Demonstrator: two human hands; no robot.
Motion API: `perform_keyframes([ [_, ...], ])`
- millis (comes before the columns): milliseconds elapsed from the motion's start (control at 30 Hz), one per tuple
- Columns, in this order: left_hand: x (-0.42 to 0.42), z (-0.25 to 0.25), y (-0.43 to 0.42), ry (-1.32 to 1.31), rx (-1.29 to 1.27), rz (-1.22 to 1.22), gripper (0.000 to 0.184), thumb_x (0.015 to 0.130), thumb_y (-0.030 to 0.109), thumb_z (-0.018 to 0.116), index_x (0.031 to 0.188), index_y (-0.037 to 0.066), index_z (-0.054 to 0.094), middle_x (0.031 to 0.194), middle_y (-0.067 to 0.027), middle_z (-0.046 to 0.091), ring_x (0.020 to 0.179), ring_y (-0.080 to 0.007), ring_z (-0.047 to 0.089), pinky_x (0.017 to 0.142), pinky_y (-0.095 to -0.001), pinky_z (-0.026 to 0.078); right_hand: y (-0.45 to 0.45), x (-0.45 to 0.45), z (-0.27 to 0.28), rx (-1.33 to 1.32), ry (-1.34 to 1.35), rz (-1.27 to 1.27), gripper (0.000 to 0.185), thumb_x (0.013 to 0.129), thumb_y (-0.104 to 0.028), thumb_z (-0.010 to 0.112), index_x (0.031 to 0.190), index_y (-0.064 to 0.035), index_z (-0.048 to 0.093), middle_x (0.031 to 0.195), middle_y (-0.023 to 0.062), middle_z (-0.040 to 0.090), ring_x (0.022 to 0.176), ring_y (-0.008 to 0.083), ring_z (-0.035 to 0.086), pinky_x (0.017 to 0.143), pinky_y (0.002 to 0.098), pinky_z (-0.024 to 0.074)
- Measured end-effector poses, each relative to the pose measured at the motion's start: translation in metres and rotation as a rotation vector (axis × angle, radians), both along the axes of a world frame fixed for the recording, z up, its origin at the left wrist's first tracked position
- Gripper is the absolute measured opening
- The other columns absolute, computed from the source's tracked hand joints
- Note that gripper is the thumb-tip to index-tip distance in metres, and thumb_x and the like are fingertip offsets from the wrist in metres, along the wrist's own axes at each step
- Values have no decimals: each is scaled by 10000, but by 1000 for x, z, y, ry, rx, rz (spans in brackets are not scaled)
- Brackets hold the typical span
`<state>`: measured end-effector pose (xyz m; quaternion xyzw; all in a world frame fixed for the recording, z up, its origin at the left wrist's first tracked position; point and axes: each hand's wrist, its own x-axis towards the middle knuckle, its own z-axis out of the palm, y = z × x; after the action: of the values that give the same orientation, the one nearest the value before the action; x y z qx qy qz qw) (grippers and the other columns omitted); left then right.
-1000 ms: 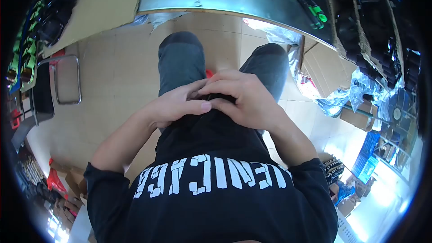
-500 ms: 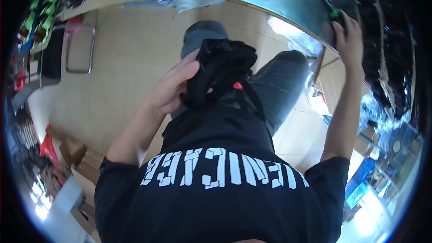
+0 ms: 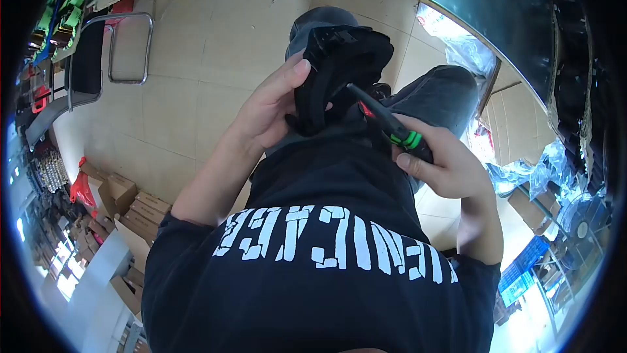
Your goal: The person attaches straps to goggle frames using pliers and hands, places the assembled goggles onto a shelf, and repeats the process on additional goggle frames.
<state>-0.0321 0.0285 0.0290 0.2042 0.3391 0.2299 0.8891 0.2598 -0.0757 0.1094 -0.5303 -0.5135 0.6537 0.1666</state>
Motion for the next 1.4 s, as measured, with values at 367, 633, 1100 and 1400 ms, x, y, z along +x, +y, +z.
perform_keyframes([
  [367,9,6,-3,-8,80,-5,737,1034,445,659,1586,36,390,1363,-77,624,1174,-128,630,982,-283,525,10,-3,-8,16,-173,249,612,960,-149,678,1517,3,477,1222,289,688,1183,463,643,1014,466,495],
  [633,15,10,-9,26,99,-48,871,1003,427,702,1629,-15,288,1480,-139,539,1345,-197,549,1104,-325,459,22,-17,1,-1,-259,329,573,968,-179,678,1482,7,505,1200,292,688,1161,462,647,996,479,502],
  [1100,18,2,-11,12,-16,-119,821,1019,459,664,1619,12,326,1514,-140,522,1379,-209,525,1105,-345,470,12,-32,8,9,-371,377,512,974,-191,676,1421,13,533,1165,278,694,1135,469,649,985,509,504],
  [1400,26,-23,-13,122,217,-261,926,1015,549,618,1643,-31,263,1582,-197,448,1453,-270,446,1210,-359,340,-3,-21,-5,104,-285,310,609,955,-157,680,1503,18,481,1256,295,670,1205,463,632,1041,494,491],
])
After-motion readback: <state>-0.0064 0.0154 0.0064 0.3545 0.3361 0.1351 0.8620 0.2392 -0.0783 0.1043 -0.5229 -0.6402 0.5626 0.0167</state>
